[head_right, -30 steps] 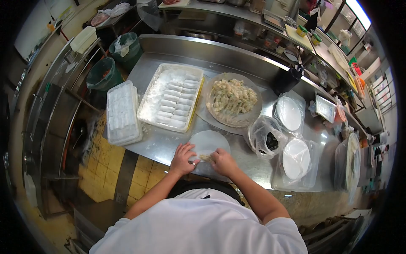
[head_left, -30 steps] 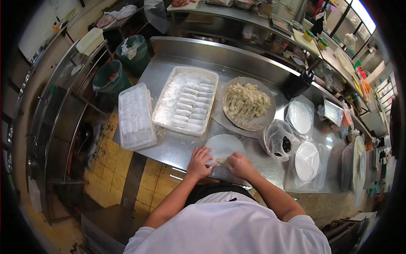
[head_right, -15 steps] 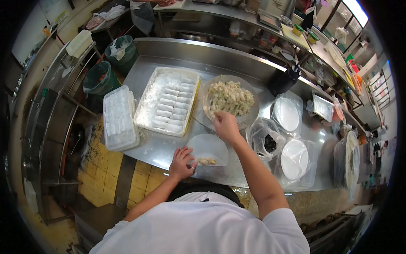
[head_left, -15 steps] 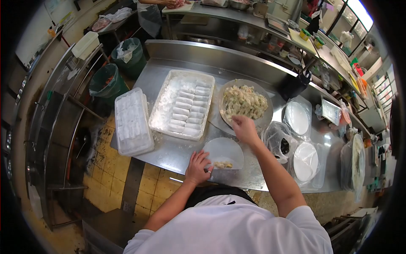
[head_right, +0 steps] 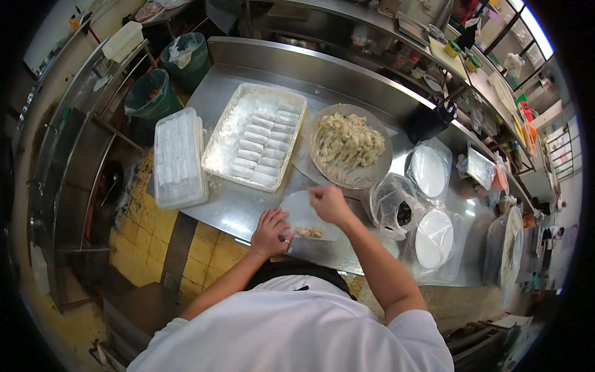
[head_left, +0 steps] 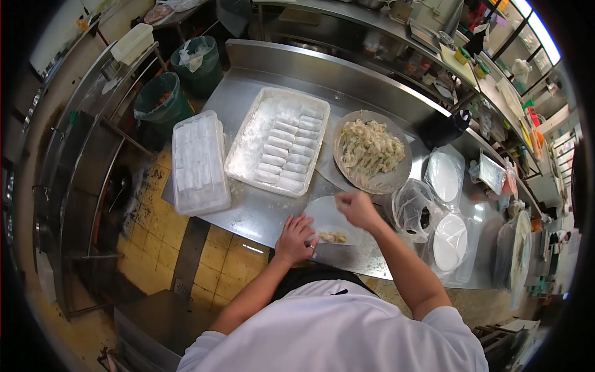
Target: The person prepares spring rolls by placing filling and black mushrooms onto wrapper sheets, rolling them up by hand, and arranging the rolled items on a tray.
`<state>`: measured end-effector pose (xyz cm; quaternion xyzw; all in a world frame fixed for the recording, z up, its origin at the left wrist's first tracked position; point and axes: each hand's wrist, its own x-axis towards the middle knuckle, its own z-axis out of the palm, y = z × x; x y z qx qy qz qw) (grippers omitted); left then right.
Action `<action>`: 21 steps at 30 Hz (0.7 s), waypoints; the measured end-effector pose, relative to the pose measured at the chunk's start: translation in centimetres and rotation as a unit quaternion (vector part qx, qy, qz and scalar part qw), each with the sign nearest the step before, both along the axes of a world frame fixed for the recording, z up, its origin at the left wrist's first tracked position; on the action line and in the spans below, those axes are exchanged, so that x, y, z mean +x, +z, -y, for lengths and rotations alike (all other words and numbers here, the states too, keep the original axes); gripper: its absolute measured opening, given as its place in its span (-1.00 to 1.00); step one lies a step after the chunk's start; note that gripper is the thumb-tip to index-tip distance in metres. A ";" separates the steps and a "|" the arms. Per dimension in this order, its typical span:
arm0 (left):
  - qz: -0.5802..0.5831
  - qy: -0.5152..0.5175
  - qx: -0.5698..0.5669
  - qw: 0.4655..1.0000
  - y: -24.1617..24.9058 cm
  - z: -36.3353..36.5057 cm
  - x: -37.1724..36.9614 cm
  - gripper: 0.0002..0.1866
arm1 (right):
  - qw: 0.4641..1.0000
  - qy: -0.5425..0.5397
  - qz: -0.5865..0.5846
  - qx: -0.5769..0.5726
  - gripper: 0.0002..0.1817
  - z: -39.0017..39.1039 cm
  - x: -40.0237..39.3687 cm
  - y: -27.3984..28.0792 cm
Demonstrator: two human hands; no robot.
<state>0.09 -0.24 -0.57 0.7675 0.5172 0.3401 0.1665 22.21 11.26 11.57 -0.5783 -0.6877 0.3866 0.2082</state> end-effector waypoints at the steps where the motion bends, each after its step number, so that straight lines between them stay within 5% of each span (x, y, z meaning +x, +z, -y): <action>1: 0.000 -0.002 -0.002 1.000 0.1 -0.1 0.0 -0.75 | 0.999 0.024 -0.033 0.033 -0.79 1.6 0.7 -2.4; 2: 0.000 -0.005 -0.005 1.000 0.2 -0.1 0.0 -0.75 | 0.994 0.062 0.066 -0.054 -0.70 2.7 0.8 -2.1; 7: -0.008 -0.008 -0.012 1.000 0.4 0.0 0.0 -0.78 | 0.964 0.205 0.163 0.044 -0.75 5.9 0.2 -6.7; 10: -0.007 -0.010 -0.012 1.000 0.2 -0.1 -0.1 -0.79 | 0.979 0.142 0.144 0.026 -0.82 6.1 -0.1 -6.6; 21: -0.010 -0.015 -0.021 1.000 0.2 0.0 -0.2 -0.77 | 0.949 0.213 0.178 0.149 -0.87 8.1 0.0 -6.1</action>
